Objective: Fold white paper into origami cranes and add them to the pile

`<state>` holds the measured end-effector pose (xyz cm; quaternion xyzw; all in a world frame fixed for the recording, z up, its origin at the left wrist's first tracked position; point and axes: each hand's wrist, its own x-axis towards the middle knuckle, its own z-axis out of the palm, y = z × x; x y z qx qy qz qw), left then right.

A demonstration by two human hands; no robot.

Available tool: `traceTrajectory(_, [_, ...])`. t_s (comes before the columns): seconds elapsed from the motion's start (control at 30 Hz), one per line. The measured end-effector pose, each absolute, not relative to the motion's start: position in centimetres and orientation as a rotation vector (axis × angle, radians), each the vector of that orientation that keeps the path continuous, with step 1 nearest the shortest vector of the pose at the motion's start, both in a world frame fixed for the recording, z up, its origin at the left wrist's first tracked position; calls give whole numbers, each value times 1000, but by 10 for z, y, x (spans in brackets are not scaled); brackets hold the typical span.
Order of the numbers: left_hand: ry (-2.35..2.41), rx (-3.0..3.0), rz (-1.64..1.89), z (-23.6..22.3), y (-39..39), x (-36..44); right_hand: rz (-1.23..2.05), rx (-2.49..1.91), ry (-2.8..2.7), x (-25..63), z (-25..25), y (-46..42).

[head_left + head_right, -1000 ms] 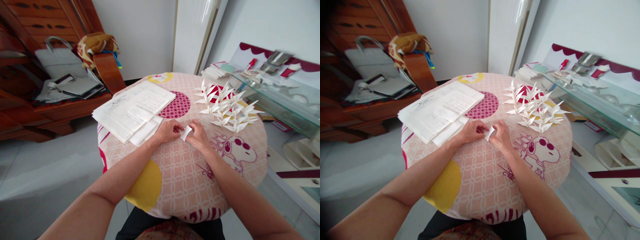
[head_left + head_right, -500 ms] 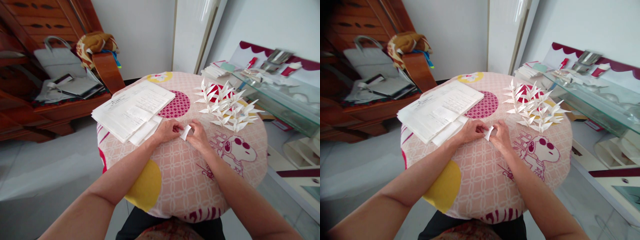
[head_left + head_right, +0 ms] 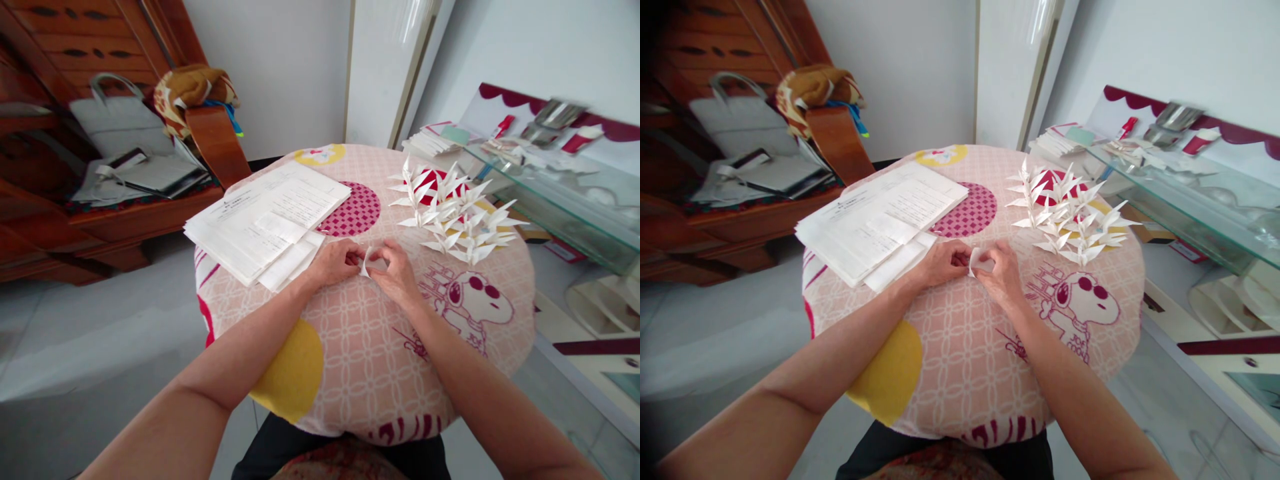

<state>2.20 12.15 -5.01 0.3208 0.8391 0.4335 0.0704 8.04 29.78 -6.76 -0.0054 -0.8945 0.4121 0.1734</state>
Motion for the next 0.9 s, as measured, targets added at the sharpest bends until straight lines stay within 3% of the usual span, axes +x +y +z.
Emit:
traceTrajectory(0.3, [2464, 962, 1381, -55, 120, 21, 1147, 309, -2598, 101, -64, 301])
traceTrajectory(0.63, [2524, 1006, 1386, -37, 121, 30, 947, 402, -2656, 108, -59, 295])
traceTrajectory(0.9, [2812, 816, 1243, -33, 134, 36, 983, 348, -2630, 104, -62, 291])
